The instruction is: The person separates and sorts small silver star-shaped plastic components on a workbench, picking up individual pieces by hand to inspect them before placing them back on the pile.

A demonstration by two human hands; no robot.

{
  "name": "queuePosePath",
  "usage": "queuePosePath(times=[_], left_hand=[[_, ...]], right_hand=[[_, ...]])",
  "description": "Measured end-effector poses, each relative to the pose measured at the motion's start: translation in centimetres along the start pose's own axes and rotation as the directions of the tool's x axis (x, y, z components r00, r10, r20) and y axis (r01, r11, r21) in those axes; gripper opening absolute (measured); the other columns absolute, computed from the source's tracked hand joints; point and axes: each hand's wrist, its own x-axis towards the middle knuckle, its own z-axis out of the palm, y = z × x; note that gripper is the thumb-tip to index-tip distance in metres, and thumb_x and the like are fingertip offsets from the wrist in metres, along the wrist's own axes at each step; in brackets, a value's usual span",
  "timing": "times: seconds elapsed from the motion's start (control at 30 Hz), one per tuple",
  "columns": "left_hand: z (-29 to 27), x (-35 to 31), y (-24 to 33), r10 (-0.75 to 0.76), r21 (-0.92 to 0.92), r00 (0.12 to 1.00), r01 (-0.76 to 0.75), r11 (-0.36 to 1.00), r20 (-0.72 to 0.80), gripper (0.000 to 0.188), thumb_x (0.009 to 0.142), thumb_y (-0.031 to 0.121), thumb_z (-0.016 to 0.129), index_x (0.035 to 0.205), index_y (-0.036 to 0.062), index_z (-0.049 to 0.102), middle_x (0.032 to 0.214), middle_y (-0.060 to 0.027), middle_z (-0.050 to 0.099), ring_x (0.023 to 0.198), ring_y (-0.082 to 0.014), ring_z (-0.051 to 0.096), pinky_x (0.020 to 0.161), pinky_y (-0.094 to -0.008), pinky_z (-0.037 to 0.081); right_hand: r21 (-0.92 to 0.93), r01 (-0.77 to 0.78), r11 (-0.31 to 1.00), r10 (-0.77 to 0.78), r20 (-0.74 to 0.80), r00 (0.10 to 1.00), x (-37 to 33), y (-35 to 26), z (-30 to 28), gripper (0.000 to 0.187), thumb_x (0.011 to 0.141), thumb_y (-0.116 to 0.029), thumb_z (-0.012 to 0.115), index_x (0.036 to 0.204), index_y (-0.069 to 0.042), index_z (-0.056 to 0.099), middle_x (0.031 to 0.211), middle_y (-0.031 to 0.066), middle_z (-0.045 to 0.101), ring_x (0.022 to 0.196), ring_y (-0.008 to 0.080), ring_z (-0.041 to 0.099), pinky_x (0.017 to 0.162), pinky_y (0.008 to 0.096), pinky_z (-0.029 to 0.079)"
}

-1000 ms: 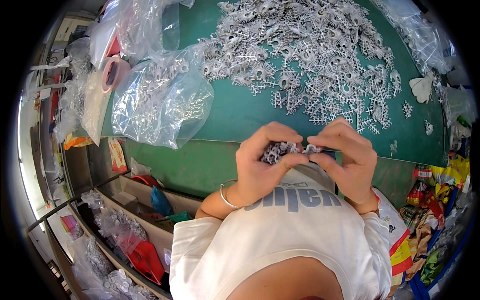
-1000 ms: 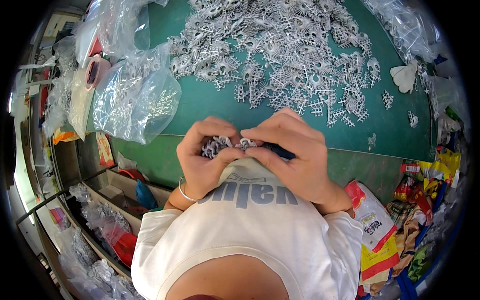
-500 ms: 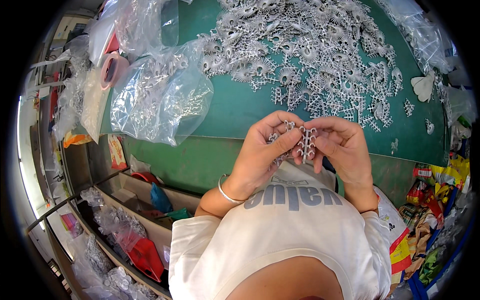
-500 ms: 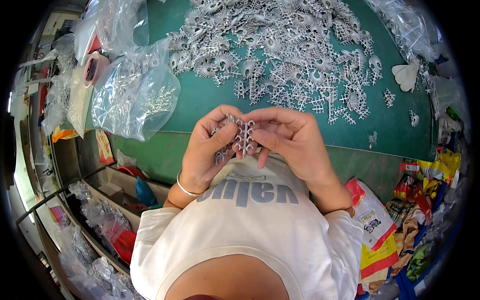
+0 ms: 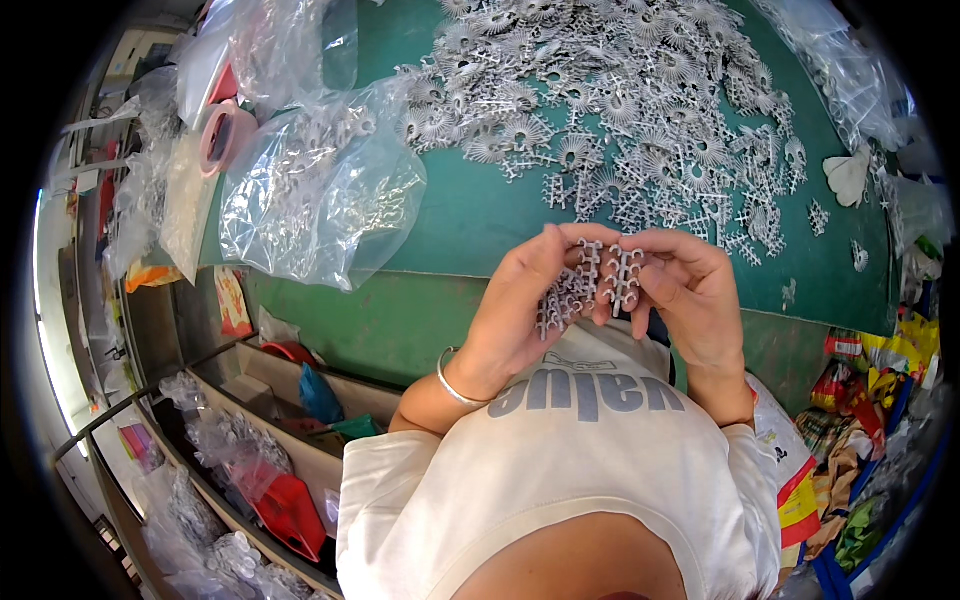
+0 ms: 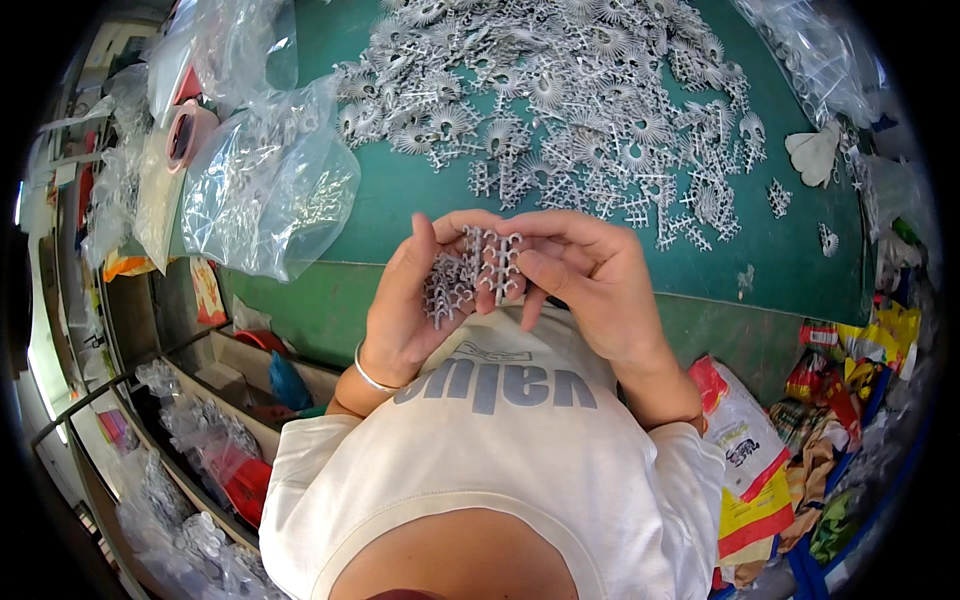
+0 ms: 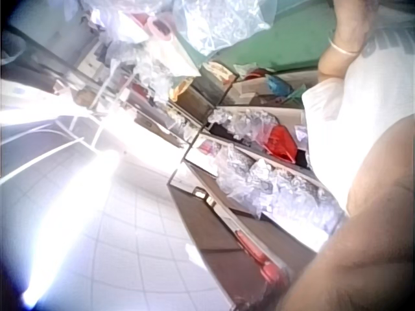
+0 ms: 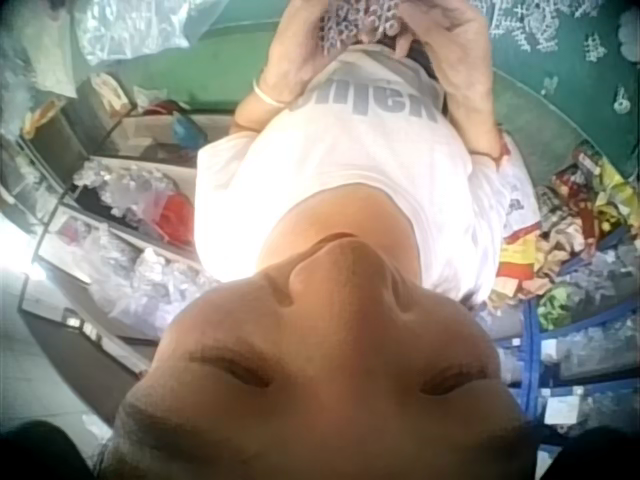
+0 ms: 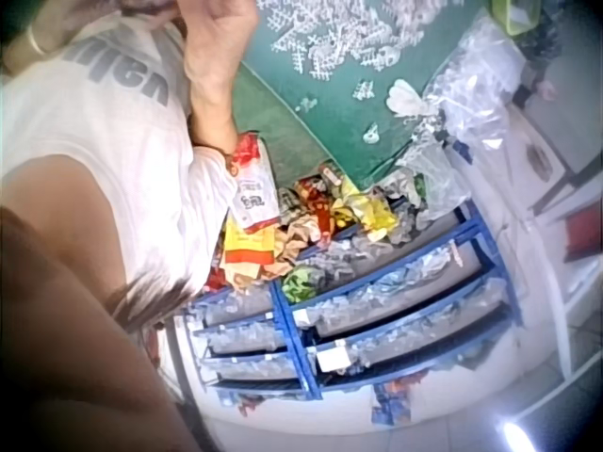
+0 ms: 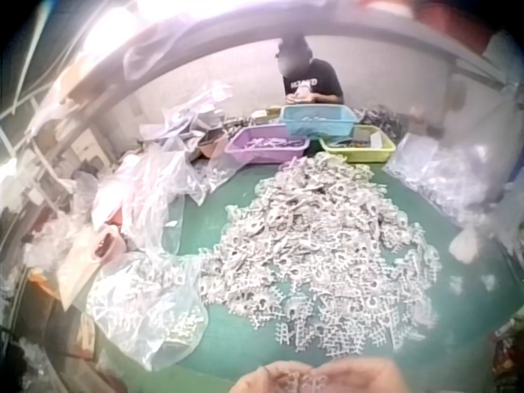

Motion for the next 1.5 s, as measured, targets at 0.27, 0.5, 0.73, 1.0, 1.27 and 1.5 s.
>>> queuePosePath(times=[0.27,0.5,0.73,1.0,1.27,1.5], left_hand=[[1.3,-0.5,1.2,-0.106,-0.127,0.994,0.102,0.987,-0.031,0.065,0.094,0.049,0.025,0.128,-0.0046,0.038,0.11,-0.0136,0.054,0.102,-0.0203,0.053,0.086,-0.0332,0.046],[1.4,-0.8,1.4,-0.119,-0.224,0.993,0.121,0.967,0.021,0.068,0.093,0.052,0.025,0.129,-0.0046,0.036,0.113,-0.0146,0.053,0.106,-0.0219,0.051,0.091,-0.0383,0.043],[1.3,-0.8,1.5,-0.122,-0.276,0.991,0.134,0.952,0.06,0.071,0.092,0.053,0.024,0.13,-0.0047,0.036,0.111,-0.0154,0.053,0.106,-0.0243,0.052,0.092,-0.0401,0.043],[1.2,-0.9,1.5,-0.101,-0.283,0.992,0.118,0.952,0.074,0.073,0.091,0.055,0.023,0.13,-0.0053,0.035,0.113,-0.0163,0.052,0.105,-0.0276,0.052,0.093,-0.0413,0.042],[1.1,-1.0,1.4,-0.081,-0.234,0.993,0.101,0.967,0.091,0.08,0.089,0.059,0.023,0.132,-0.0082,0.028,0.122,-0.0207,0.047,0.113,-0.029,0.048,0.095,-0.043,0.039],[1.4,-1.3,1.5,-0.041,-0.123,0.996,0.052,0.991,0.085,0.081,0.089,0.06,0.022,0.132,-0.0085,0.029,0.121,-0.0197,0.047,0.111,-0.0281,0.048,0.093,-0.0417,0.041]], right_hand=[[-0.01,0.083,0.996,-0.083,-0.024,0.996,0.1,0.2,-1.0,0.024,0.086,-0.001,0.052,0.109,0.007,0.053,0.09,0.013,0.061,0.071,0.0141,0.059,0.048,0.022,0.051],[0.016,0.127,0.992,-0.126,-0.022,0.992,0.2,0.2,-0.7,0.025,0.088,-0.005,0.051,0.11,0.007,0.052,0.093,0.014,0.062,0.073,0.0141,0.06,0.049,0.0219,0.049],[-0.004,0.15,0.989,-0.15,0.001,0.989,0.2,0.1,-0.7,0.026,0.087,-0.007,0.052,0.11,0.007,0.052,0.095,0.0136,0.063,0.078,0.0136,0.06,0.052,0.0211,0.046],[-0.041,0.15,0.988,-0.151,-0.024,0.988,0.2,0.0,-0.4,0.026,0.087,-0.007,0.052,0.109,0.007,0.053,0.092,0.0116,0.063,0.072,0.0108,0.058,0.055,0.0205,0.044],[-0.081,0.164,0.983,-0.169,-0.056,0.984,0.1,0.0,-0.2,0.025,0.087,-0.006,0.052,0.108,0.006,0.054,0.09,0.011,0.063,0.07,0.0099,0.056,0.056,0.0205,0.043],[-0.121,0.183,0.976,-0.192,-0.064,0.979,0.0,0.0,-0.1,0.025,0.086,-0.006,0.053,0.108,0.006,0.055,0.089,0.0102,0.063,0.07,0.0098,0.056,0.056,0.0204,0.044]])
